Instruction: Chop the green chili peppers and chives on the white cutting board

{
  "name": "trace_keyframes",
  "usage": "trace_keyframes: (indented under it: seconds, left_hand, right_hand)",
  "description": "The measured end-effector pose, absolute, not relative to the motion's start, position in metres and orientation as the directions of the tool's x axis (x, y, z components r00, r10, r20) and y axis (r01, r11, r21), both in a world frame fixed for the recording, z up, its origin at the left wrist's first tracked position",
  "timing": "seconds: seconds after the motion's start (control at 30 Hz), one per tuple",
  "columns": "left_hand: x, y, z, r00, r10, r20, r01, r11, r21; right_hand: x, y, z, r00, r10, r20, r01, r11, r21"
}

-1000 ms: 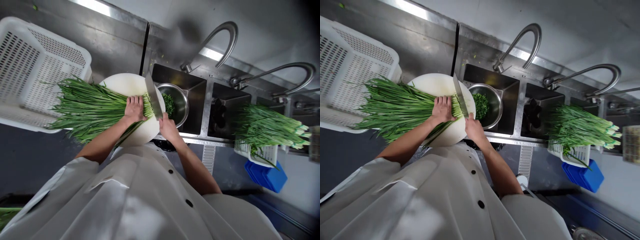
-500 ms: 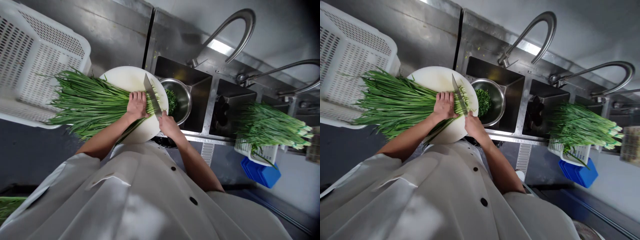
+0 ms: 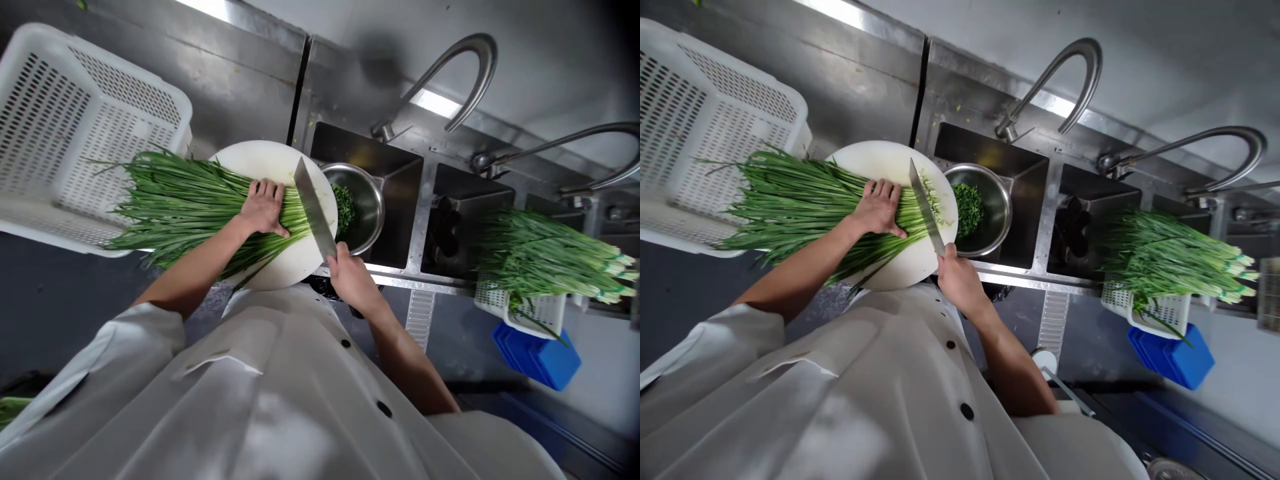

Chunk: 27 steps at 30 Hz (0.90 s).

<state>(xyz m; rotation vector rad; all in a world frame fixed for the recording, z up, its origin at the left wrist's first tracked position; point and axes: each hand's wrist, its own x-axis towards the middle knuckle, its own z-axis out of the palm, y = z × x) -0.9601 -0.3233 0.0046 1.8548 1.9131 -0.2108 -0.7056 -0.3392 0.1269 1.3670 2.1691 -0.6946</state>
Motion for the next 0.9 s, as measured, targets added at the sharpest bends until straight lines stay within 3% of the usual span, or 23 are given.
trace_keyframes:
  seconds: [0.2, 0.47, 0.67, 0.9]
  left_hand:
    - [-0.949, -0.331, 0.002, -0.022, 0.91, -0.413, 0.973, 0.115, 0.201]
    - [-0.945, -0.336, 0.0, -0.068, 0.917, -0.394, 0.963, 0.163, 0.213]
    - [-0.945, -0.337, -0.004, -0.097, 0.939, -0.329, 0.966, 0.169, 0.197]
    - [-0.946, -0.336, -0.005, -0.105, 0.94, -0.324, 0.966, 0.175, 0.193]
  right_hand:
    - [-0.719, -0.329, 0.107, -0.407, 0.62, -0.67, 0.907, 0.363, -0.215]
    - [-0.749, -0.318, 0.042, -0.391, 0.679, -0.622, 0.917, 0.345, -0.2]
    - [-0.721, -0.324, 0.092, -0.425, 0.732, -0.532, 0.903, 0.382, -0.196]
    - [-0.703, -0.339, 0.117, -0.42, 0.702, -0.575, 0.899, 0.408, -0.159]
